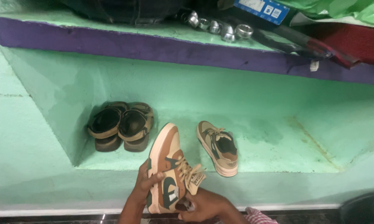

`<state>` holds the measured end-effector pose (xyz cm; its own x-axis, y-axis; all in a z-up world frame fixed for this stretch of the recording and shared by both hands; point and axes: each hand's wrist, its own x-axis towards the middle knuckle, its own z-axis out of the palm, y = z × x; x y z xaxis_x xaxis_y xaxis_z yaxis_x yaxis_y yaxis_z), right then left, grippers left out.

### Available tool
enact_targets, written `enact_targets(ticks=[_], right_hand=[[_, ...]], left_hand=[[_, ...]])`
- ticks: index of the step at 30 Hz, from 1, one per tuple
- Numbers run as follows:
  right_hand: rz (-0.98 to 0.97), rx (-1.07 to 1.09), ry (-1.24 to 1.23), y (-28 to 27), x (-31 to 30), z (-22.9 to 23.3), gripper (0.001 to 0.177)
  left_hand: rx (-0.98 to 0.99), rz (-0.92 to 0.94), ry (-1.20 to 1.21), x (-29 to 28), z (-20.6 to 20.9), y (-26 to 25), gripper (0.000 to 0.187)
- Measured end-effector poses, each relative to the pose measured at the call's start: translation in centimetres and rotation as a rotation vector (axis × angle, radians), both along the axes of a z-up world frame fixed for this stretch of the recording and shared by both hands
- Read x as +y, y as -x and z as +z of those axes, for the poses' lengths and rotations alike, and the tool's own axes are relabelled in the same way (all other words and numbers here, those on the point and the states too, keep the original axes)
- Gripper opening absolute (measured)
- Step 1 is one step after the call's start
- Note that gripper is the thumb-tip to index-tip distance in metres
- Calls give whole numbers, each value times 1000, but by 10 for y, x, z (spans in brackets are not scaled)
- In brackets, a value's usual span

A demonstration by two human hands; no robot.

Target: The person cleans a pair of shoes using a cloth. The person picks up a shoe from the floor, wipes the outer surface and the sole with a cloth, and then places it on a shelf.

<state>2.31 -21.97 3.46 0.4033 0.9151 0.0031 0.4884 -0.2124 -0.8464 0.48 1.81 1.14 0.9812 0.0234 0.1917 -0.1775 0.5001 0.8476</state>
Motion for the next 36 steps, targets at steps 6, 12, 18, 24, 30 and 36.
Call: enact_targets(ticks=[6, 12, 18, 24, 30, 36], right_hand=[[-25, -225, 175, 10, 23, 17, 58], [-259, -231, 103, 22, 23, 6, 51], [-648, -478, -174, -3, -23, -13, 72], [-1136, -271, 178, -17, -36, 2, 57], [-723, -748, -187, 9, -18, 33, 50], [-10, -942, 180, 26, 20, 79, 74]], left_hand=[[-29, -33, -107, 5, 17, 2, 80], [-49, -29, -97, 19, 12, -2, 84], [-37, 157, 145, 77, -61, -24, 84], [-80, 116, 599, 75, -55, -23, 84], [-112, 28, 686, 63, -26, -12, 82], [-58, -24, 639, 62, -39, -17, 81]])
